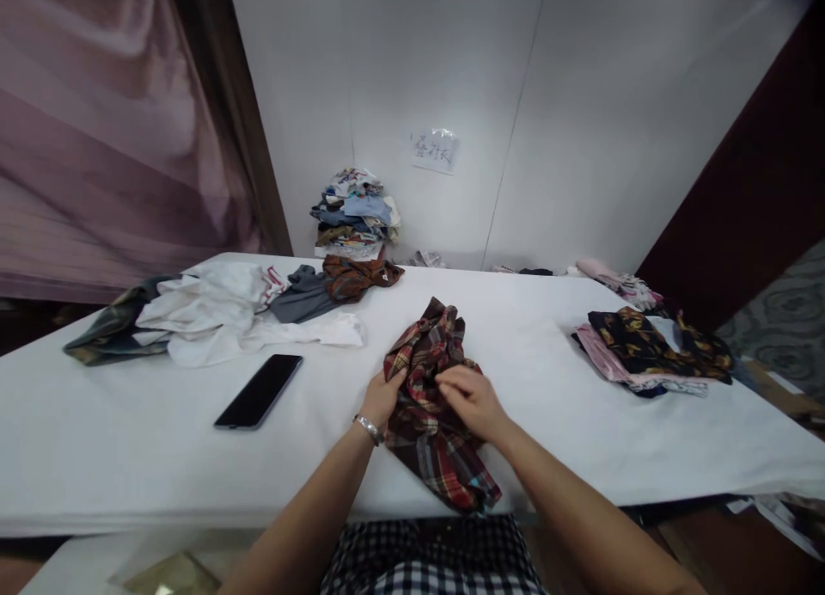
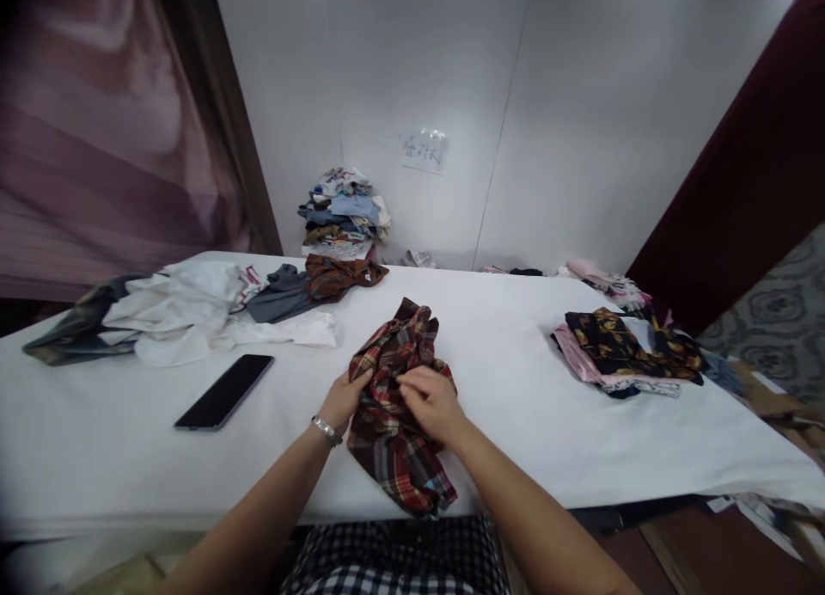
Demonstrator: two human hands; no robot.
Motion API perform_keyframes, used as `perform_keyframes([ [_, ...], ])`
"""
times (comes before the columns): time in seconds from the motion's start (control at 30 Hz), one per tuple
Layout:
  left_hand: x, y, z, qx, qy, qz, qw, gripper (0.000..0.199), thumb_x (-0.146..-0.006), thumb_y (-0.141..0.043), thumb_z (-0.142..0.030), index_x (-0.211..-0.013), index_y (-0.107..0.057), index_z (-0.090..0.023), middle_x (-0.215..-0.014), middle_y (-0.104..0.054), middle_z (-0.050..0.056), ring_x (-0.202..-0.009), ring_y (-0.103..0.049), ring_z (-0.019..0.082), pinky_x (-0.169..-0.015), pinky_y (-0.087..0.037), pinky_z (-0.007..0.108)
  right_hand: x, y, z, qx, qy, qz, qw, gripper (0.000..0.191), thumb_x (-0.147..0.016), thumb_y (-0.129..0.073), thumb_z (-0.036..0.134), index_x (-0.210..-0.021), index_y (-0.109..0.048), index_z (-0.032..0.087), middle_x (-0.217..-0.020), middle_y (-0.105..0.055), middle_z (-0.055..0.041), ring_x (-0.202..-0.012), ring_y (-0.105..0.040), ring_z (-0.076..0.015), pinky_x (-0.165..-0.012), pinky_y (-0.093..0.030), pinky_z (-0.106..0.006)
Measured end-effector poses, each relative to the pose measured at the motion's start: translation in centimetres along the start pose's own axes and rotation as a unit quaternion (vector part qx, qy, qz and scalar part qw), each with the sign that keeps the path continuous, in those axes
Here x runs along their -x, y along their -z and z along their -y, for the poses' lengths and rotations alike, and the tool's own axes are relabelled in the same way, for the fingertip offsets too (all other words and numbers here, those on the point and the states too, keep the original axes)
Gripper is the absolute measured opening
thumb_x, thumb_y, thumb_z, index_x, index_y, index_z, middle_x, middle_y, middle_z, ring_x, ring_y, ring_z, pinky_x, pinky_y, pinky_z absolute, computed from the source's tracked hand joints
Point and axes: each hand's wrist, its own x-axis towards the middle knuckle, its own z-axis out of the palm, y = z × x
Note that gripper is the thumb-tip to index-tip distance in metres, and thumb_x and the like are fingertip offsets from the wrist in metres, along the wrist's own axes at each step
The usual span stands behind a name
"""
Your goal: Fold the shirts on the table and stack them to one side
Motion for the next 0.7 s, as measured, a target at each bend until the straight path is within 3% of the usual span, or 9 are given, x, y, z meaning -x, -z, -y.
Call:
perform_keyframes([
  [0.1,0.2,0.3,0.6,0.029,0.012,0.002,0.999,0.038,-0.067,-0.071,-0.04,-0.098,-0.069,-0.018,-0.098,-0.074,0.007,-0.096,-0.066,0.027,-0.087,-0.05,0.039,-1.9,2.8,-3.2,-0.015,-0.125,-0.104,0.987,0.023,-0.082,-0.057,0.036,-0.094,-0.071,0.023,-0.1,-0.068,-0.007,-0.095,-0.061,-0.0226,-0.085,-0.049,-0.039],
  [0.17,0.3,0.3,0.7,0.047,0.029,0.005,0.998,0.036,-0.067,-0.07,-0.04,-0.094,-0.068,-0.017,-0.094,-0.074,0.008,-0.091,-0.067,0.027,-0.084,-0.051,0.039,-3.3,4.0,-5.1,-0.021,-0.216,-0.13,0.968,0.029,-0.076,-0.062,0.041,-0.097,-0.07,0.023,-0.107,-0.068,-0.0077,-0.103,-0.059,-0.0257,-0.092,-0.046,-0.043],
  [0.23,0.6,0.4,0.6,0.067,0.04,0.01,0.997,0.036,-0.067,-0.069,-0.039,-0.093,-0.067,-0.015,-0.093,-0.074,0.009,-0.089,-0.067,0.026,-0.083,-0.052,0.039,-4.7,4.4,-6.1,-0.022,-0.264,-0.135,0.955,0.038,-0.072,-0.067,0.045,-0.102,-0.07,0.022,-0.114,-0.066,-0.0086,-0.112,-0.056,-0.028,-0.101,-0.04,-0.046],
  [0.3,0.8,0.6,0.4,0.085,0.041,0.019,0.995,0.037,-0.066,-0.068,-0.037,-0.095,-0.066,-0.015,-0.095,-0.073,0.009,-0.088,-0.067,0.025,-0.084,-0.051,0.039,-6.2,4.2,-6.3,-0.03,-0.267,-0.121,0.956,0.044,-0.071,-0.068,0.047,-0.106,-0.068,0.021,-0.122,-0.063,-0.0093,-0.119,-0.052,-0.0283,-0.106,-0.035,-0.046],
  [0.4,1.4,1.1,-0.4,0.096,0.03,0.036,0.994,0.039,-0.064,-0.067,-0.034,-0.098,-0.066,-0.015,-0.096,-0.073,0.007,-0.089,-0.066,0.025,-0.085,-0.05,0.039,-8.7,3.2,-5.6,-0.112,-0.275,-0.083,0.951,0.051,-0.075,-0.066,0.05,-0.116,-0.063,0.02,-0.132,-0.056,-0.0107,-0.122,-0.051,-0.0264,-0.105,-0.037,-0.042],
  [0.6,2.8,2.7,-2.9,0.041,-0.031,0.083,0.995,0.025,-0.06,-0.059,-0.026,-0.081,-0.069,-0.017,-0.082,-0.072,0.002,-0.084,-0.064,0.023,-0.083,-0.049,0.035,-12.9,1.2,-5.9,-0.26,-0.362,-0.036,0.894,0.053,-0.083,-0.055,0.051,-0.125,-0.053,0.019,-0.139,-0.048,-0.0152,-0.121,-0.052,-0.0246,-0.097,-0.045,-0.04],
  [0.7,3.2,3.5,-3.9,0.003,-0.059,0.14,0.988,0.015,-0.058,-0.056,-0.024,-0.066,-0.067,-0.017,-0.068,-0.069,0.0,-0.072,-0.062,0.02,-0.075,-0.049,0.032,-13.6,0.1,-6.0,-0.279,-0.383,0.042,0.88,0.049,-0.085,-0.05,0.054,-0.116,-0.058,0.017,-0.13,-0.056,-0.0161,-0.112,-0.058,-0.0242,-0.094,-0.047,-0.041],
])
